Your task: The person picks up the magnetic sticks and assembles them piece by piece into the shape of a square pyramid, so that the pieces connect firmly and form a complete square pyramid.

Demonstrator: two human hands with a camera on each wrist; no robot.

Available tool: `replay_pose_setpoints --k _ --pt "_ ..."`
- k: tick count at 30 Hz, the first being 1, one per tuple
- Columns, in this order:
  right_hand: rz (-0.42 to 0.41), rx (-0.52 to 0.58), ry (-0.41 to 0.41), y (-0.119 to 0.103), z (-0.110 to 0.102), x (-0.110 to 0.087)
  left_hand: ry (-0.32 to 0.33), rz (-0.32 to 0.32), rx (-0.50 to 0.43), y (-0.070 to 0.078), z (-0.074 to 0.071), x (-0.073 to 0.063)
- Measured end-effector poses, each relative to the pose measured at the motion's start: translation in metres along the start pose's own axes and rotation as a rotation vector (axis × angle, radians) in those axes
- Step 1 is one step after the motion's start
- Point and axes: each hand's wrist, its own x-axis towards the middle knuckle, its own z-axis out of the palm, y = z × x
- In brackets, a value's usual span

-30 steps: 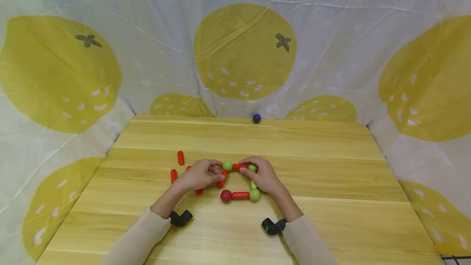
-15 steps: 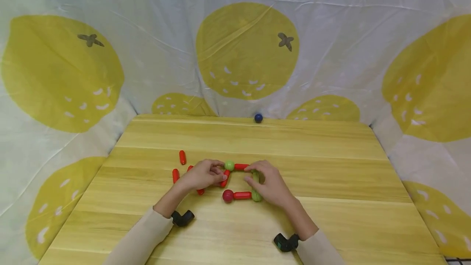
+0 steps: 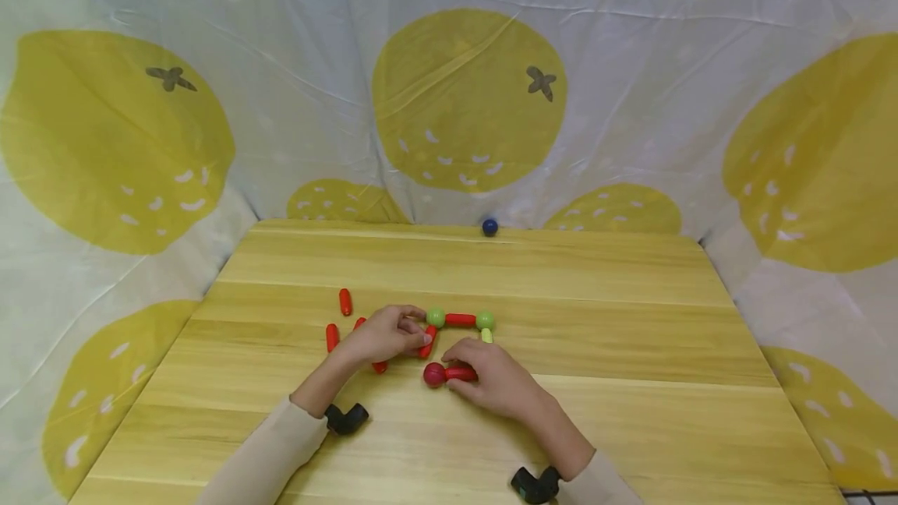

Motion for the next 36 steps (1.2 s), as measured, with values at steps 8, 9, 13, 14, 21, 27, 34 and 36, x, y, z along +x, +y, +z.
replay_pose_setpoints --k 8,9,13,14,21,27,34,36 --pt "0.043 0.029 0.001 -0.003 0.002 0.004 -0.021 -0.011 -0.121 -0.002 0.003 0.002" --pt "0.04 0.033 0.007 -0.003 0.003 0.004 -0.026 -0.013 -0.145 -0.002 0.004 0.003" --pt "0.018 0.043 0.035 -0.004 0.005 0.006 -0.038 -0.015 -0.212 -0.002 0.005 0.003" --pt "0.009 0.039 0.041 -0.003 0.006 0.007 -0.041 -0.014 -0.216 -0.001 0.005 0.003" --pt "-0.031 0.021 0.06 -0.003 0.009 0.007 -0.067 -0.008 -0.237 0.0 0.007 0.001" --pt "0.039 0.013 0.139 0.006 -0.001 0.004 -0.037 -0.033 -0.206 0.0 0.007 0.001" --pt "0.189 0.023 0.095 0.028 -0.025 -0.013 0.0 -0.046 -0.168 0.0 0.007 0.0" --pt "0.198 0.04 0.066 0.033 -0.027 -0.016 0.012 -0.042 -0.162 0.0 0.007 0.001"
